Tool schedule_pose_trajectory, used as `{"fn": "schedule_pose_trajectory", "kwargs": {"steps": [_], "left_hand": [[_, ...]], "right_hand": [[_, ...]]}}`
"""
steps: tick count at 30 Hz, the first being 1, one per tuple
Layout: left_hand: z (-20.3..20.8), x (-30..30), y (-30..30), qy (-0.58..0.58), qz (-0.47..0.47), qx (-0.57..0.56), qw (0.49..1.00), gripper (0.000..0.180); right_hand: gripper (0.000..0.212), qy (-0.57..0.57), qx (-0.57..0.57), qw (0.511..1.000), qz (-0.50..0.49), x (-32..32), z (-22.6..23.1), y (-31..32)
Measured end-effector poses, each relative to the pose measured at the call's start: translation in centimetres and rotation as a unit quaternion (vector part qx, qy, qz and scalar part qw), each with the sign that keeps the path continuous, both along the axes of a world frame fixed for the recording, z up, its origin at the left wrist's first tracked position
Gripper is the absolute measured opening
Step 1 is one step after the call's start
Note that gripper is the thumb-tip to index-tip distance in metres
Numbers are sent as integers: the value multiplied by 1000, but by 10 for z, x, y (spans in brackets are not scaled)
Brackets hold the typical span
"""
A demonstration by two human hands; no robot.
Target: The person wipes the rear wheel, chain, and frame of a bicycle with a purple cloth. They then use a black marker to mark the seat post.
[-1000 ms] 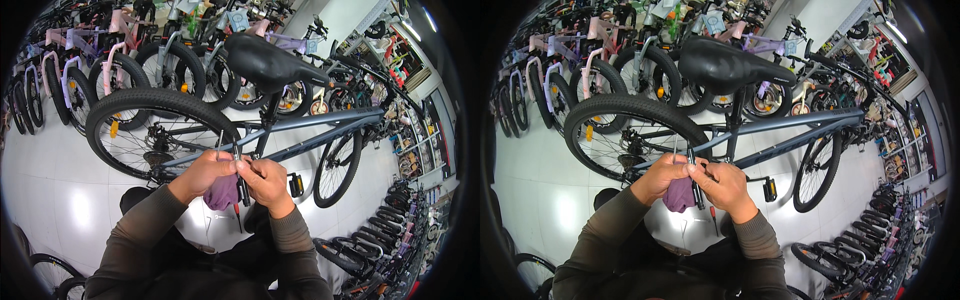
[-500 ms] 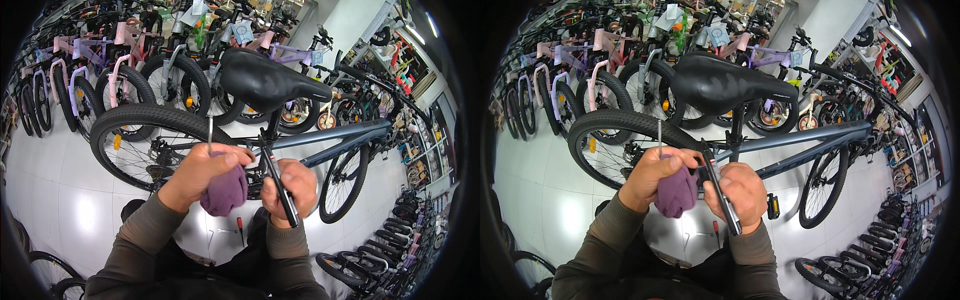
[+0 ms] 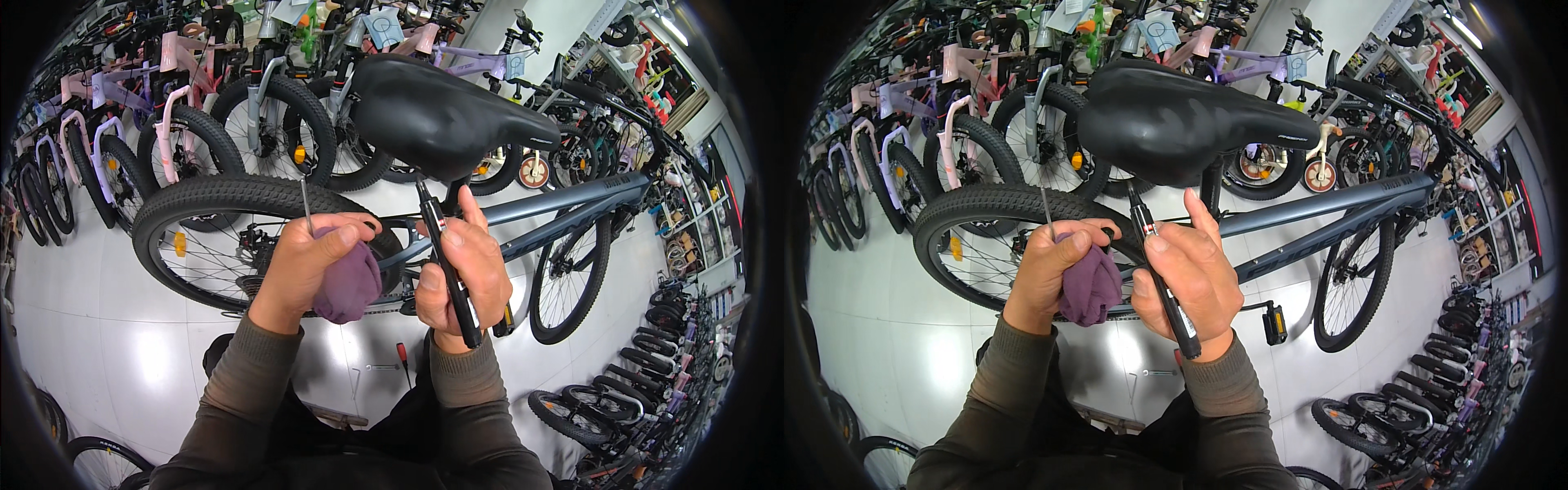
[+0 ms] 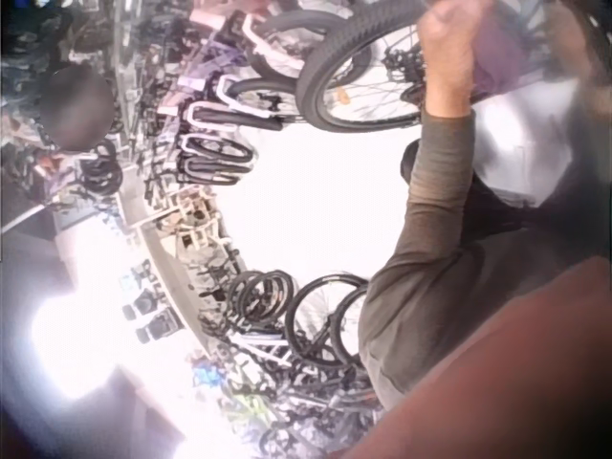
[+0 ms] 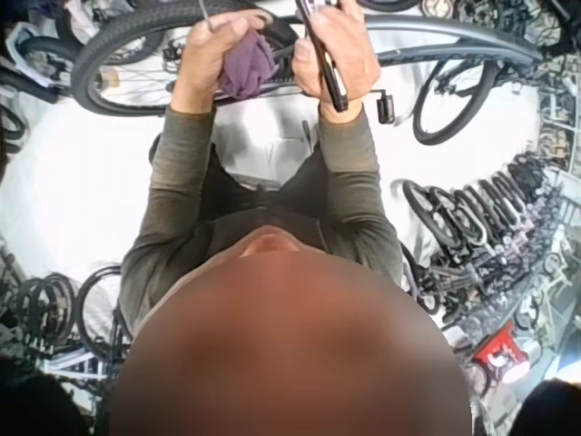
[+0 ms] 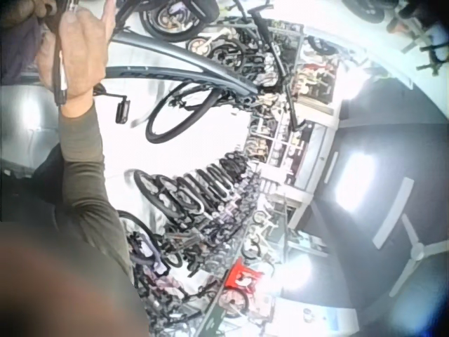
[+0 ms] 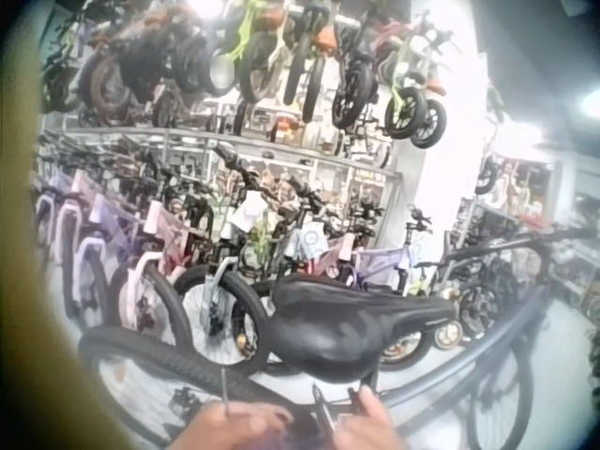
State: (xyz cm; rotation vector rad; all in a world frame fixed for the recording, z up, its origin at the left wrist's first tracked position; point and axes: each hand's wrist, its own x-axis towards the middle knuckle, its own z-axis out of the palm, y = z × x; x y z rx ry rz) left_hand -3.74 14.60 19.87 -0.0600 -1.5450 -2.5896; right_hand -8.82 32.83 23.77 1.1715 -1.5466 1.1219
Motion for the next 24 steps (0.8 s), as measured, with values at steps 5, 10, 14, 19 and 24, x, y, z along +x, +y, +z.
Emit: {"fn": "schedule_pose_trajectory", "kwargs": {"steps": [5, 10, 14, 19, 24], "left_hand": [[3, 5, -3, 2, -5, 6, 1000, 32], [5, 8, -2, 7, 4, -11, 1000, 31], [6, 10, -1, -3, -4, -12, 1000, 30], [7, 10, 0, 1, 2, -16, 1000, 31], [7, 9, 1, 2, 5, -13, 1000, 31]], "right_hand": [[29, -7, 6, 999, -31, 1, -1, -3], [29, -13, 2, 999, -31, 1, -1, -4], [28, -13, 12, 1000, -23, 1, 0, -2], [28, -14, 8, 1000, -22, 1, 0, -2], [28, -13, -5, 1000, -17, -1, -2, -4]]}}
